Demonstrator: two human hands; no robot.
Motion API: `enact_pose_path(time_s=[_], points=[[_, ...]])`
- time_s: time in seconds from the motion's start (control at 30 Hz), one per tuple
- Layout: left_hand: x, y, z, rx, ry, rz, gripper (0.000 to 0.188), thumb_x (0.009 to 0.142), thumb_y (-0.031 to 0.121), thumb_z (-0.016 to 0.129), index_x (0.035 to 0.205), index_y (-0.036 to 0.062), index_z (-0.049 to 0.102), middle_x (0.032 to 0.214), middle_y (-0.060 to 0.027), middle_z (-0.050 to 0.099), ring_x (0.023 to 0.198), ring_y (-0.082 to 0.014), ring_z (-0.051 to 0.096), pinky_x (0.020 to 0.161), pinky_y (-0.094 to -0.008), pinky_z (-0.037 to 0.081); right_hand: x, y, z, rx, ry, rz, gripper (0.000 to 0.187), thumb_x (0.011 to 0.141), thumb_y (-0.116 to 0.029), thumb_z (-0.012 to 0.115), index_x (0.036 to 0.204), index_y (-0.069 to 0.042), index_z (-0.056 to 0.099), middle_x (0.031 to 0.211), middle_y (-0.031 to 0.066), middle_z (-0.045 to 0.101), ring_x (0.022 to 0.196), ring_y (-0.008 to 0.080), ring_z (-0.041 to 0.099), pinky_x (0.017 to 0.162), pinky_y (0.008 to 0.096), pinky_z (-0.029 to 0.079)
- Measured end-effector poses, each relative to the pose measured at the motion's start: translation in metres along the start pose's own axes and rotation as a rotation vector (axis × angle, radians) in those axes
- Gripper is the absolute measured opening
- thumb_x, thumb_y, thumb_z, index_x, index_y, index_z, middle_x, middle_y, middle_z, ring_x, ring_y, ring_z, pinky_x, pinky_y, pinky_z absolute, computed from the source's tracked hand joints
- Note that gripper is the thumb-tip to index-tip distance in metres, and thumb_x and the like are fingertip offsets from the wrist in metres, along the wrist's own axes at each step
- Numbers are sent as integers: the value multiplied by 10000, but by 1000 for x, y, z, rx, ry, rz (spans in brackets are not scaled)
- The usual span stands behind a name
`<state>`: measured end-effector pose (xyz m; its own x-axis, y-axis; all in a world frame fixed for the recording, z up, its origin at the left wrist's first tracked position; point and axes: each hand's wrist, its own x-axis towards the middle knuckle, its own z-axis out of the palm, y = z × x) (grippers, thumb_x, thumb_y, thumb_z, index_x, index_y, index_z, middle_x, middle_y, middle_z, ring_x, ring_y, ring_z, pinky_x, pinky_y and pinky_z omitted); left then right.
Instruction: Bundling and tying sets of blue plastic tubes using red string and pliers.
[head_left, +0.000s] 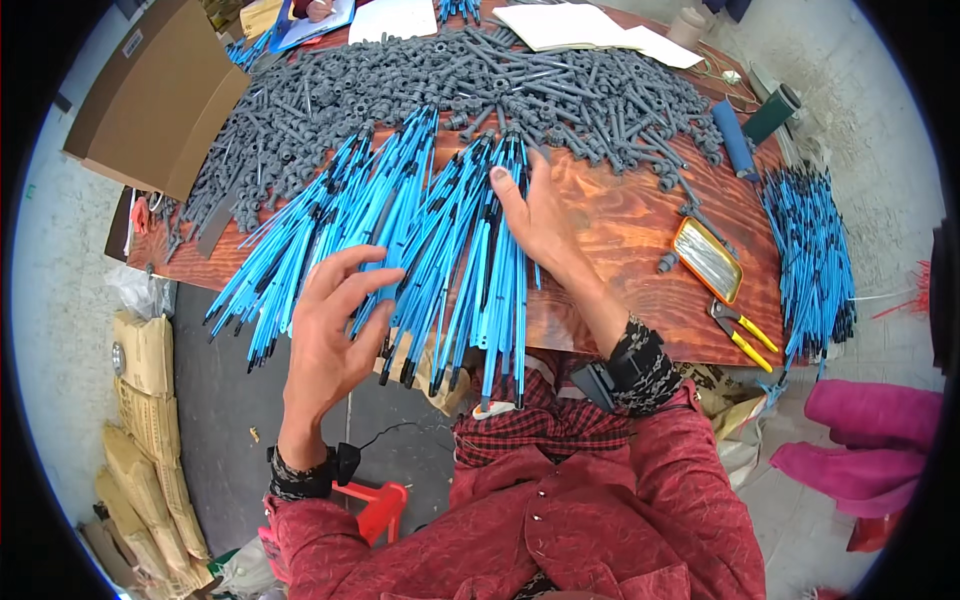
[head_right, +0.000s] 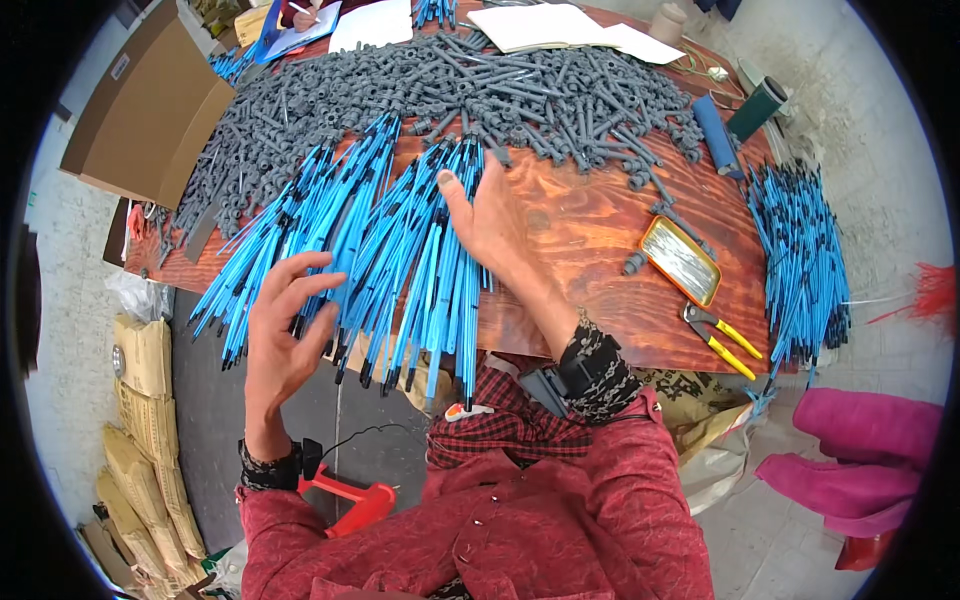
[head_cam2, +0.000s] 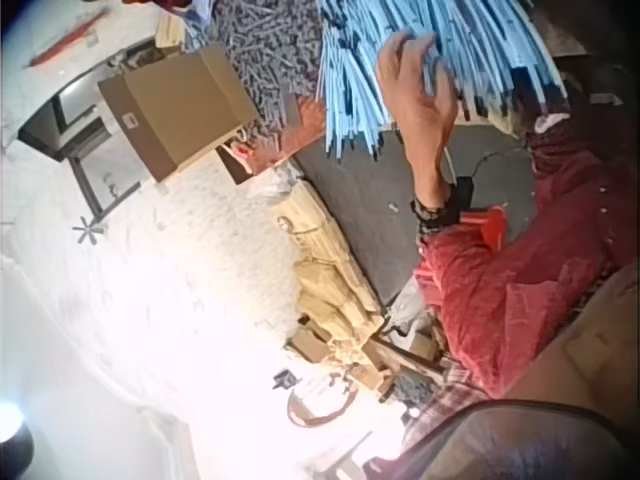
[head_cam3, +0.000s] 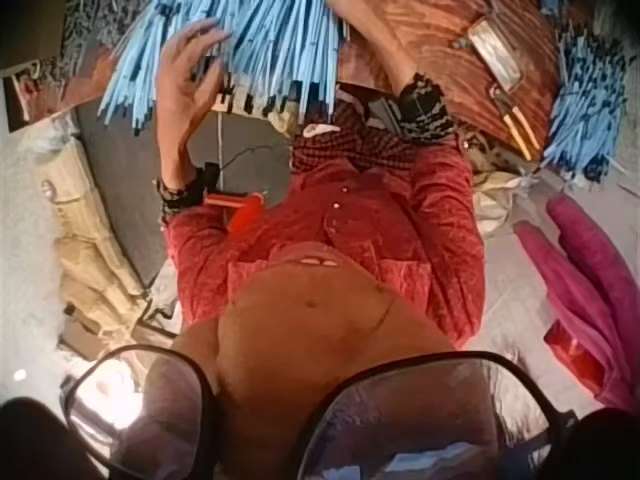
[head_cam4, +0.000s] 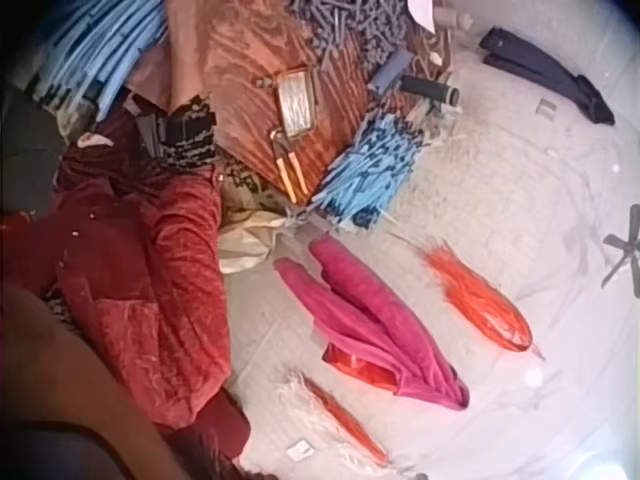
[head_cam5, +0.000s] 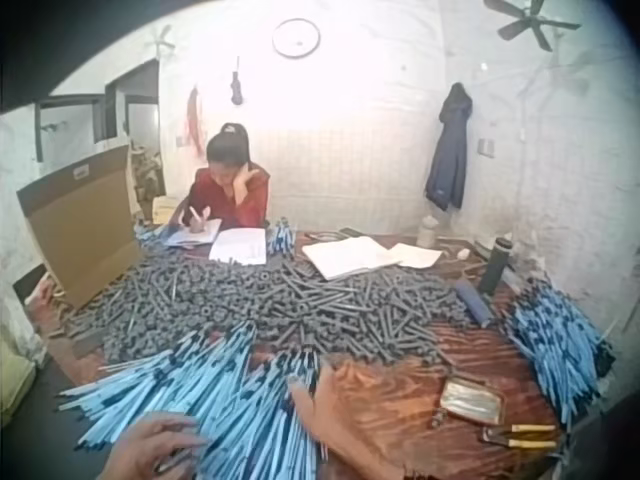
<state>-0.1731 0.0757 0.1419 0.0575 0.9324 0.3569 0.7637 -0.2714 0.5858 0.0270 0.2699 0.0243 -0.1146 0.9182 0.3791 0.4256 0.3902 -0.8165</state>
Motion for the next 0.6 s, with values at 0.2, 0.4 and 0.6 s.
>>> enact_pose_path(time_s=[0.2, 0.4, 0.6], points=[[-8, -5, -7, 263, 249, -160, 314, 805, -12, 690, 1117, 26, 698, 1327, -172, 596, 1167, -332, 599, 1053, -420, 426, -10, -8, -20, -188, -173, -17, 804, 975, -606, 484, 1354, 103, 464, 1235, 308, 579, 1187, 438, 531, 997, 518, 410], [-21, -29, 23, 269, 100, 27, 347, 772, -91, 619, 1053, 83, 724, 1229, -189, 657, 1150, -414, 586, 1017, -447, 456, 12, 14, -14, 27, -171, 116, 643, 941, -502, 534, 1351, -6, 549, 1184, 239, 638, 1150, 375, 570, 992, 466, 418], [-16, -3, 37, 313, -35, 128, 359, 714, -85, 627, 1018, 85, 715, 1240, -191, 643, 1121, -427, 585, 939, -459, 502, 16, -5, 0, 125, -107, -6, 819, 918, -608, 562, 1487, -38, 408, 1438, 291, 434, 1382, 415, 380, 1128, 515, 301]])
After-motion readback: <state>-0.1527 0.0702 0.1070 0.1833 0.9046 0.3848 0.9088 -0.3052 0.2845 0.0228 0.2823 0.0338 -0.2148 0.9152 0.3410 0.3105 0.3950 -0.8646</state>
